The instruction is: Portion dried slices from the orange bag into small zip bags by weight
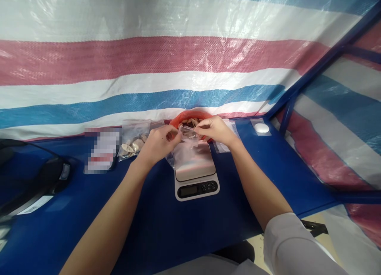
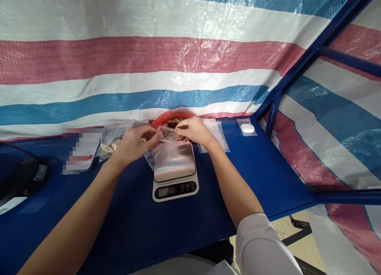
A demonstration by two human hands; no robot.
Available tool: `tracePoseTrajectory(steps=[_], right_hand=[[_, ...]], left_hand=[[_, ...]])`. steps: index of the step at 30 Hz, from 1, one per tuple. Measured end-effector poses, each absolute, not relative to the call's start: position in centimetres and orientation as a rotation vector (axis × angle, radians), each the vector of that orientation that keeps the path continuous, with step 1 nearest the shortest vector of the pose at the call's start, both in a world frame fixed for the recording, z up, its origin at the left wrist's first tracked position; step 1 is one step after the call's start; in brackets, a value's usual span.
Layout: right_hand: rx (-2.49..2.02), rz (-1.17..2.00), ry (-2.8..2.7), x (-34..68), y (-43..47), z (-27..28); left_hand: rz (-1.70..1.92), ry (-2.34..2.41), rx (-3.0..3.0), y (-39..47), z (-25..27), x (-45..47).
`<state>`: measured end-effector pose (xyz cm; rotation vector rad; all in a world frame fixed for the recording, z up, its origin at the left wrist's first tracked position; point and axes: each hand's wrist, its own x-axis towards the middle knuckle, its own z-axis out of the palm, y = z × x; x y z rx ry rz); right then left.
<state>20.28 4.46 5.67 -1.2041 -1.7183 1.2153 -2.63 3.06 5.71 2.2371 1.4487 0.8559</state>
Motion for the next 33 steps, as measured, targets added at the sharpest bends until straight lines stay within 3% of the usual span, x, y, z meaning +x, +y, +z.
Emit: tracePoseTrajectory(steps=[23, 33], right_hand=[[-1.168, 1.158, -1.72, 20.2, 4.4, 6.0], [-1.171, 1.175, -1.745, 20.7, 4.8, 5.6]], left_hand=[[1.053, 1.426, 2.173, 1.7, 0.4, 1.4], [1.131, 1.451, 2.16, 1.7, 1.7, 1.4]])
